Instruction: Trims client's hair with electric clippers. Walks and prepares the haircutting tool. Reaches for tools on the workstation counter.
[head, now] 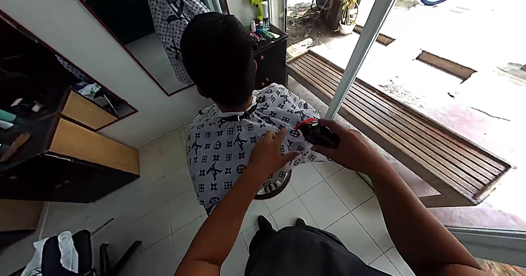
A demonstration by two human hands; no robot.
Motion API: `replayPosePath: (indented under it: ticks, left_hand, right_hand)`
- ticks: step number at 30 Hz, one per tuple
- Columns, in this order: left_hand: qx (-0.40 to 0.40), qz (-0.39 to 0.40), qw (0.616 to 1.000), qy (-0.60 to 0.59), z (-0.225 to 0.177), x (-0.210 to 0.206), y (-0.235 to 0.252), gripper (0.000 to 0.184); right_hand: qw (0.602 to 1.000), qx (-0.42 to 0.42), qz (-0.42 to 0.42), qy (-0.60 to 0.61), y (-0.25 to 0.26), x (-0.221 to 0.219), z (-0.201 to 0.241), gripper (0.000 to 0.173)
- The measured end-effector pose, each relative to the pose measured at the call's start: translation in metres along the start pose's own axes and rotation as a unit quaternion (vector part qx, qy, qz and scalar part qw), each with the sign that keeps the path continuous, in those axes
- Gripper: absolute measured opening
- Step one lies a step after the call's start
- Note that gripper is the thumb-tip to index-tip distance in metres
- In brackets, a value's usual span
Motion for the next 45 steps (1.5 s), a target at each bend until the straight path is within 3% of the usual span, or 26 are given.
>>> replayPosePath:
  ticks: [3, 5, 7, 9, 12, 15, 19, 21, 25, 29, 34, 45]
  left_hand:
    - [-0.088, -0.023, 0.996, -0.003, -0.01, 0.0, 0.021, 0.037]
    - [-0.165, -0.064, 0.983, -0.046, -0.012, 0.0, 0.027, 0.027]
    - [-0.23, -0.025, 0.973, -0.019, -0.006, -0.002, 0.032, 0.033]
    - [-0.265, 0.074, 0.961, 0.037, 0.003, 0.005, 0.028, 0.041]
    - [-0.279, 0.179, 0.943, 0.027, 0.01, 0.058, 0.006, 0.045]
    - [-0.342, 0.02, 0.937, -0.072, 0.023, 0.131, -0.009, 0.034]
    - [-0.29, -0.272, 0.907, -0.14, 0.025, 0.224, 0.004, 0.029]
    - [-0.246, -0.351, 0.898, -0.1, 0.023, 0.25, 0.026, 0.041]
    - [-0.078, -0.3, 0.95, 0.032, 0.021, 0.259, 0.059, 0.083]
    - [0.017, -0.269, 0.961, 0.067, 0.02, 0.242, 0.069, 0.094]
    - [0.029, -0.276, 0.958, 0.077, 0.018, 0.234, 0.068, 0.088]
    - [0.029, -0.281, 0.954, 0.102, 0.02, 0.231, 0.07, 0.093]
  right_hand:
    - [0.996, -0.021, -0.069, 0.05, 0.008, 0.001, 0.015, 0.069]
    - [0.989, -0.012, -0.112, 0.097, 0.018, 0.0, 0.023, 0.069]
    - [0.968, -0.007, -0.154, 0.196, 0.031, -0.003, 0.03, 0.066]
    - [0.915, -0.025, -0.178, 0.361, 0.046, -0.01, 0.036, 0.056]
    - [0.86, -0.049, -0.149, 0.486, 0.071, -0.02, 0.035, 0.044]
    - [0.863, -0.041, -0.074, 0.498, 0.099, -0.031, 0.034, 0.036]
    - [0.837, -0.04, 0.026, 0.545, 0.139, -0.045, 0.038, 0.035]
    - [0.828, -0.036, 0.063, 0.556, 0.155, -0.048, 0.037, 0.037]
    - [0.823, -0.027, 0.11, 0.557, 0.169, -0.055, 0.024, 0.037]
    - [0.817, -0.009, 0.137, 0.56, 0.177, -0.059, 0.012, 0.038]
    - [0.817, 0.04, 0.142, 0.558, 0.183, -0.057, 0.008, 0.045]
    - [0.817, 0.133, 0.119, 0.548, 0.193, -0.034, 0.023, 0.048]
Point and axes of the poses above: each hand's wrist, its own y-axis towards the middle knuckle, its own x-axis out of the back of the hand, z = x × y, the point moved 2 cm from there along y, towards the middle knuckle, and after that the axes turned 15 degrees about x, right-handed, at the moved point
